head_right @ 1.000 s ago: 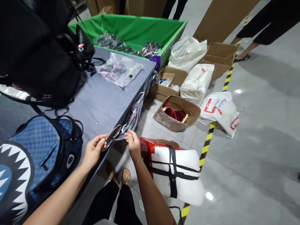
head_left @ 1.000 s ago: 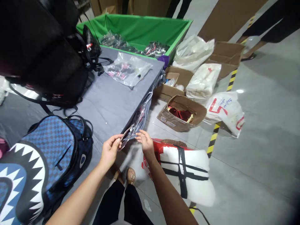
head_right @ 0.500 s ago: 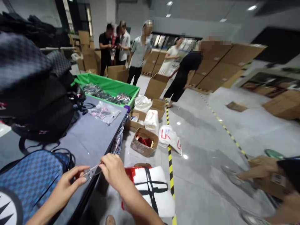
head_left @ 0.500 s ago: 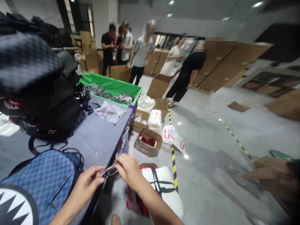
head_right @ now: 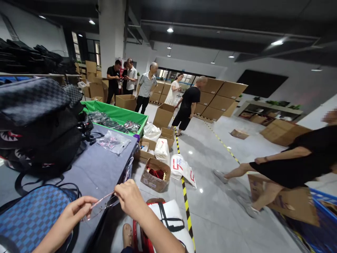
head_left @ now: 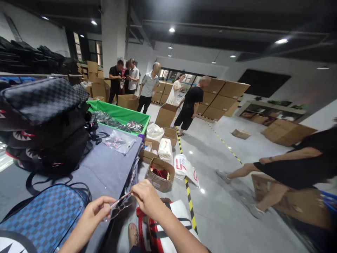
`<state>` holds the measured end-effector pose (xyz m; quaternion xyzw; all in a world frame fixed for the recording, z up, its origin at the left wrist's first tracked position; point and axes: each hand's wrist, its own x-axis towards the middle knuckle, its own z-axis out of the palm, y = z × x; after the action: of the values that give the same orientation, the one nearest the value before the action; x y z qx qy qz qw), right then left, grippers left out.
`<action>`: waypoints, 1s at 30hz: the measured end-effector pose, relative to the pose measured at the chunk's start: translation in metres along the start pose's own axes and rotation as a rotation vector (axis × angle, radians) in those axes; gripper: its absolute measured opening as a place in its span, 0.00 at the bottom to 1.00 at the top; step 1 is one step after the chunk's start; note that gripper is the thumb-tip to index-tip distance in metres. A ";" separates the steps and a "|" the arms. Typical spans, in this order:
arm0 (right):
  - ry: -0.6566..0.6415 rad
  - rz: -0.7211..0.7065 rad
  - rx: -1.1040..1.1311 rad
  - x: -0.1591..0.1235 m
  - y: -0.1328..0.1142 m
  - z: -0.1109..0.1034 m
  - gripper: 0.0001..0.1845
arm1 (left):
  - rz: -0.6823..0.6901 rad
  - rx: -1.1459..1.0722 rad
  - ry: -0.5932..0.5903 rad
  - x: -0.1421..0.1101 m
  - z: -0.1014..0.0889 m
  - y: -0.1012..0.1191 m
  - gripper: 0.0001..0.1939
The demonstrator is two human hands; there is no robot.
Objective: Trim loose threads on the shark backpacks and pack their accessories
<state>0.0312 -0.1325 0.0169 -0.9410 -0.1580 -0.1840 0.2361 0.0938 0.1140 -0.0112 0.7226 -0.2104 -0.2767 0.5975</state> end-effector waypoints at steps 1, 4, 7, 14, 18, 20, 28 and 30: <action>0.001 -0.013 0.040 0.004 0.005 -0.001 0.07 | -0.029 -0.047 -0.033 0.003 0.001 0.002 0.27; 0.011 -0.060 0.125 0.017 0.027 0.000 0.07 | -0.081 -0.117 -0.056 0.018 0.003 0.000 0.29; 0.065 -0.055 0.189 0.029 0.060 -0.003 0.08 | -0.121 -0.268 0.193 0.038 0.005 -0.016 0.36; 0.294 0.501 0.797 0.015 0.158 -0.025 0.07 | -0.430 0.245 0.240 0.100 0.051 -0.079 0.39; 0.324 0.770 0.902 -0.008 0.214 -0.012 0.14 | -0.648 0.366 0.238 0.155 0.084 -0.134 0.17; 0.231 0.865 0.937 -0.018 0.231 -0.002 0.16 | -0.716 0.427 0.226 0.173 0.097 -0.160 0.13; -0.001 0.912 0.804 -0.038 0.258 0.009 0.13 | -0.785 0.600 0.146 0.198 0.148 -0.214 0.12; -0.019 0.900 0.740 -0.043 0.267 0.010 0.12 | -0.813 0.594 0.147 0.210 0.147 -0.229 0.12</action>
<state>0.0988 -0.3598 -0.1126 -0.7722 0.2014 0.0105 0.6026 0.1513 -0.0838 -0.2862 0.9024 0.0609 -0.3634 0.2234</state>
